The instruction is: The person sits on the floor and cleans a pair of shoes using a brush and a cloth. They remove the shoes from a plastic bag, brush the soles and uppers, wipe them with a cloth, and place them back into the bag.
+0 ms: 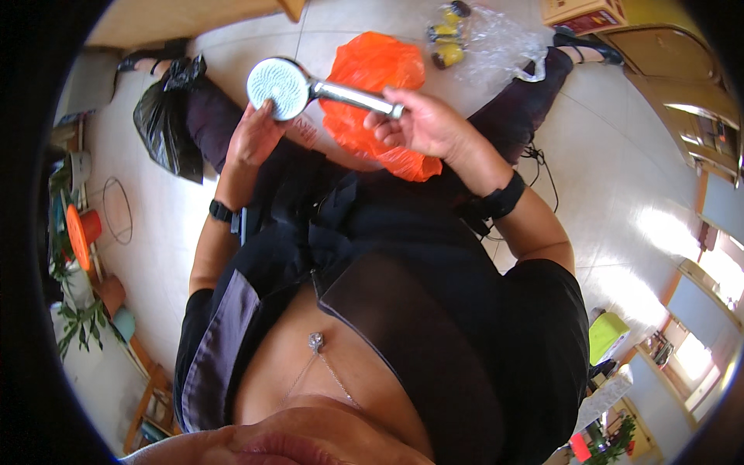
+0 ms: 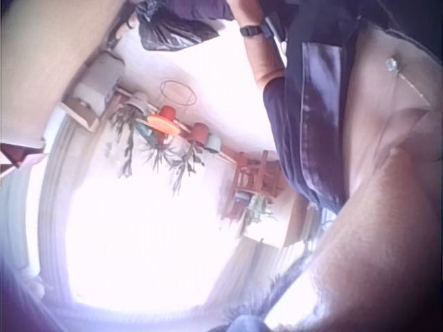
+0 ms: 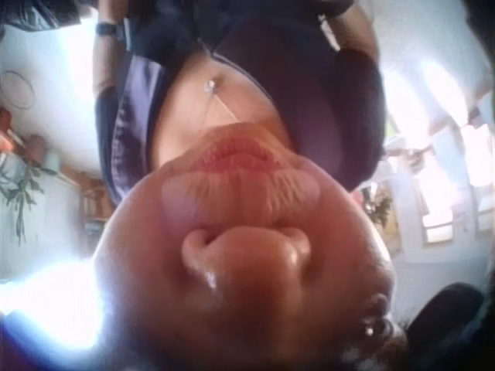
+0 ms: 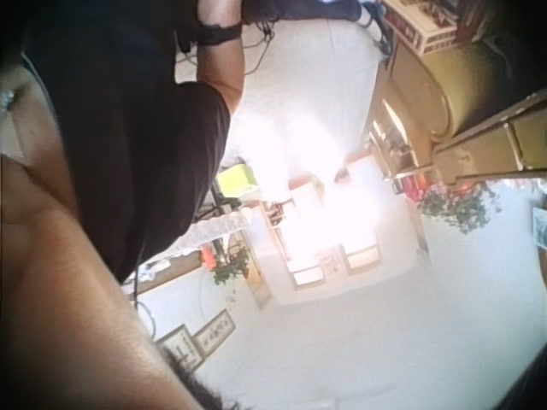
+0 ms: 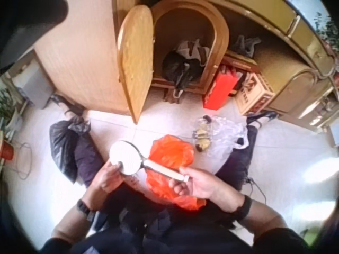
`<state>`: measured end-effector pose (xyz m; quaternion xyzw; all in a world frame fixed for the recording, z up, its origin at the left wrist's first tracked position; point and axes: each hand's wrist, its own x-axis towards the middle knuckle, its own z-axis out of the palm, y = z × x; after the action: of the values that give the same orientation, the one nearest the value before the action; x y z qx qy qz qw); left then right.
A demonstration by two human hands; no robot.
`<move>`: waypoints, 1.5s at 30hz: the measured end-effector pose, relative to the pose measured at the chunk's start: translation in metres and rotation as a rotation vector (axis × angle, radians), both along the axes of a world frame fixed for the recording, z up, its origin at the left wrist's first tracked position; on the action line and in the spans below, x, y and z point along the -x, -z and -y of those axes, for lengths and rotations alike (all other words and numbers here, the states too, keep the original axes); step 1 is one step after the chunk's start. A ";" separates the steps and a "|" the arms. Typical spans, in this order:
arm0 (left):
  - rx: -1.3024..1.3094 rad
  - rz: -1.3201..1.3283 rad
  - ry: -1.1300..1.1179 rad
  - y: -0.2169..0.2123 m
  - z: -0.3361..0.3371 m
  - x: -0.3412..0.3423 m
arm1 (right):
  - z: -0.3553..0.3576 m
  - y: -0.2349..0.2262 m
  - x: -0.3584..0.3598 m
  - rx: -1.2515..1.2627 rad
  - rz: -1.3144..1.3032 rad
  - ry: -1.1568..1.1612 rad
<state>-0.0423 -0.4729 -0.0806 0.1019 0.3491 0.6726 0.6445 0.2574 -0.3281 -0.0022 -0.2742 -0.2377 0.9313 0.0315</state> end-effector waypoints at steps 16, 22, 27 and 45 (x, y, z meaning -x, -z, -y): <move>-0.037 0.056 0.213 -0.014 -0.007 -0.010 | 0.011 -0.006 0.017 0.189 -0.146 0.092; 0.078 0.034 0.172 -0.003 0.000 -0.003 | -0.007 -0.001 -0.036 0.160 -0.260 0.283; 0.146 0.018 0.147 0.008 0.001 0.001 | -0.042 0.005 -0.076 0.051 -0.273 0.571; 0.450 -0.001 0.078 0.066 -0.019 0.017 | -0.126 0.006 -0.134 -0.086 -0.216 1.047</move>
<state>-0.0588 -0.4536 -0.1465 -0.0307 0.4864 0.5525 0.6762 0.3917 -0.2019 -0.0082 -0.2572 -0.1027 0.8033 0.5272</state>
